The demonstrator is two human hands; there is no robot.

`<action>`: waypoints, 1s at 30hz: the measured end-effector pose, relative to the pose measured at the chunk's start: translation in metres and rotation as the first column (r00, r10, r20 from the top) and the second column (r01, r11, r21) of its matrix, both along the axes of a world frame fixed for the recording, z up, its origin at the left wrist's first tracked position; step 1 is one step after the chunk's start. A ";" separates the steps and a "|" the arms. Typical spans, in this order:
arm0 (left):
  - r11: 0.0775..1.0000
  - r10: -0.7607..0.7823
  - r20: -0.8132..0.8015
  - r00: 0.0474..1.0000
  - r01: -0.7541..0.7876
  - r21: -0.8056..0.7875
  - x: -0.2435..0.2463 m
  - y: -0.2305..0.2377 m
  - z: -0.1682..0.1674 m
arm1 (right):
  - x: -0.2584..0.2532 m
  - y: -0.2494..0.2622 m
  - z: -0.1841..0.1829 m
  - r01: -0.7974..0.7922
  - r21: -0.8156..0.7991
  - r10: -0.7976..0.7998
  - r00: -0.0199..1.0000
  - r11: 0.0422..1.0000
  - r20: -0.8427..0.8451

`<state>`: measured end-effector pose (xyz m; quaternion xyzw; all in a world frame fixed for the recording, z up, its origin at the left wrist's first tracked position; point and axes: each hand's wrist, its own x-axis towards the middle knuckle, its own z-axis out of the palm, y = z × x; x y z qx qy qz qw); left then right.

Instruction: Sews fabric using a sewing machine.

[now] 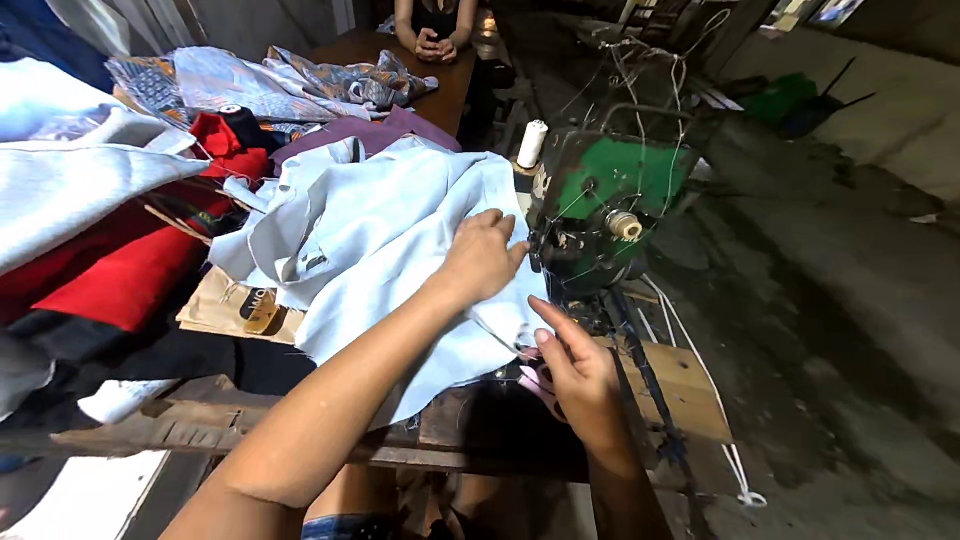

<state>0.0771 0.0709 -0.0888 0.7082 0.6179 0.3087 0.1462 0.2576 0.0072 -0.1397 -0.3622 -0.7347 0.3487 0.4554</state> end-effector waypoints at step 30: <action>0.999 0.035 -0.172 0.984 -0.031 0.026 0.001 0.051 0.015 | 0.016 0.003 -0.016 -0.043 0.253 -0.015 0.974 0.967 0.224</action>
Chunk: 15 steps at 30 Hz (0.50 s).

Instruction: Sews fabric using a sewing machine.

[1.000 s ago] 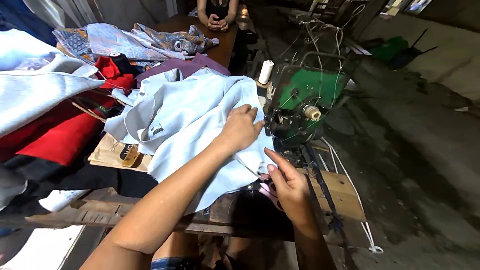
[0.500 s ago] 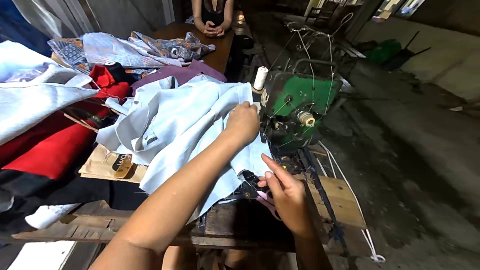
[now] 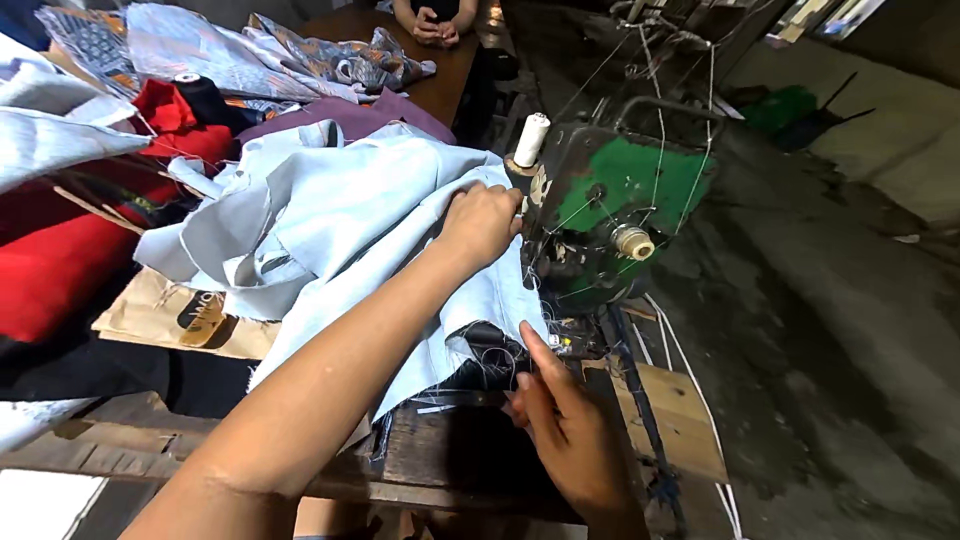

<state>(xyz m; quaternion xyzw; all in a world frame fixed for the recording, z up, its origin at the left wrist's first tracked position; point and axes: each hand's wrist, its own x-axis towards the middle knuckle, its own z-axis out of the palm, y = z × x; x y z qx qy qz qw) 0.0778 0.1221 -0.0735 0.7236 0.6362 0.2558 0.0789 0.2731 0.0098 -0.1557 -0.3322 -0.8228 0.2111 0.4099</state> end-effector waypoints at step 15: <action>0.999 -0.033 0.020 0.999 0.034 -0.017 -0.009 0.017 0.003 | -0.014 0.008 0.009 0.040 -0.016 -0.037 0.991 0.999 0.128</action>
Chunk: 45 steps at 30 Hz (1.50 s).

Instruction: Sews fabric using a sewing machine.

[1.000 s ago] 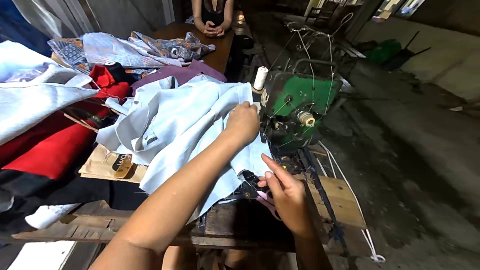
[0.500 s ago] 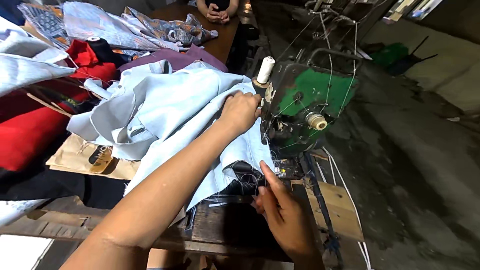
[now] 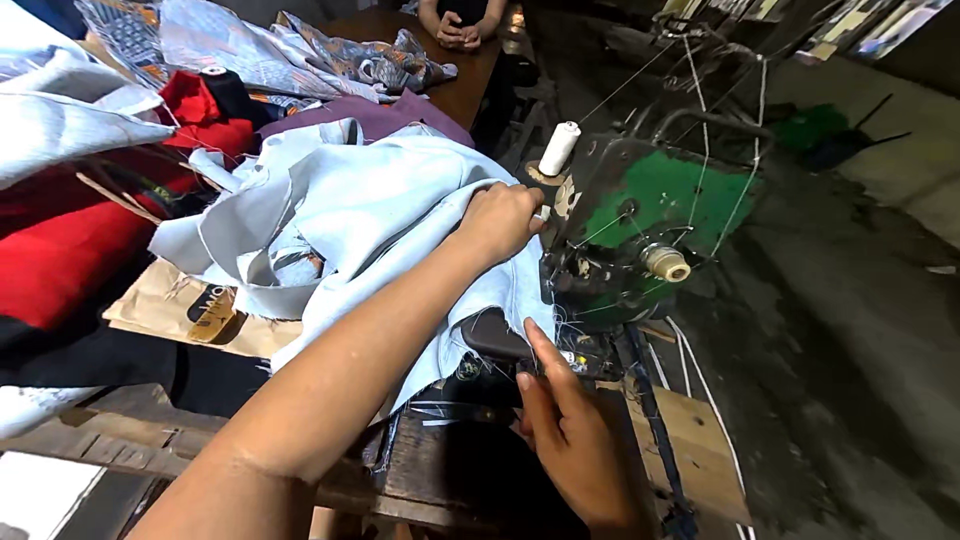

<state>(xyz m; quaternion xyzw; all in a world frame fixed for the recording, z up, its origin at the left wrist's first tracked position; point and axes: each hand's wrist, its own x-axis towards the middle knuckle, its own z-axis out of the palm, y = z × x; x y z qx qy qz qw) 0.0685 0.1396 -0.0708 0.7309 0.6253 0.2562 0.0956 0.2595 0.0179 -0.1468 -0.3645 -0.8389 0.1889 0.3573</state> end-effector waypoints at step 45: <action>0.979 0.187 0.030 0.982 -0.183 -0.094 -0.006 0.016 0.009 | 0.000 0.014 0.010 0.034 -0.070 -0.023 0.986 0.997 0.163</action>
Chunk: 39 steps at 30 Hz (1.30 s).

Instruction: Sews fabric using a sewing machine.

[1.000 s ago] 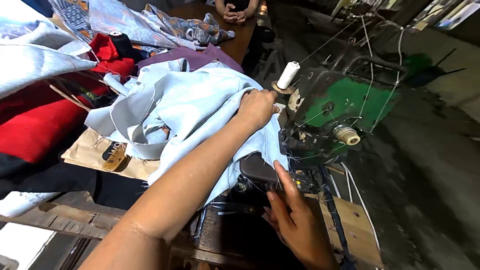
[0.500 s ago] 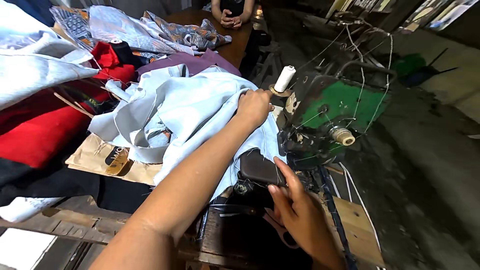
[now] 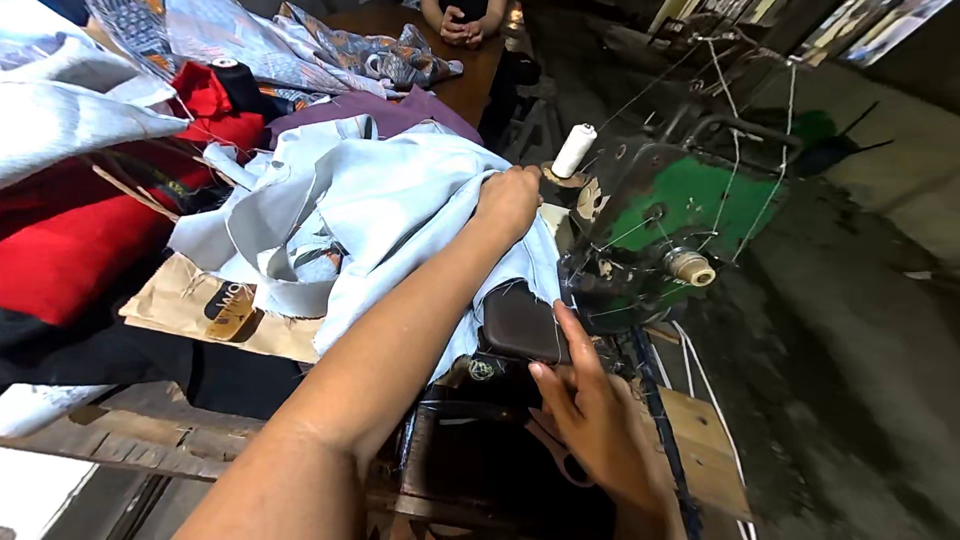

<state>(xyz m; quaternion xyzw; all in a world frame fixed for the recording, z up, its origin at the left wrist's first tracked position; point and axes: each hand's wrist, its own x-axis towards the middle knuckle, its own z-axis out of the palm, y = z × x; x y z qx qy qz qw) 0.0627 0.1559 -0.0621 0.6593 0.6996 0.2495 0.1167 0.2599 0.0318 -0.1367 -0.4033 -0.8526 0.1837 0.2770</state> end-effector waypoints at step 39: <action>0.987 0.159 0.185 0.970 -0.161 -0.005 -0.015 0.024 0.000 | 0.046 -0.046 -0.077 0.344 0.298 -0.285 0.932 0.890 -0.226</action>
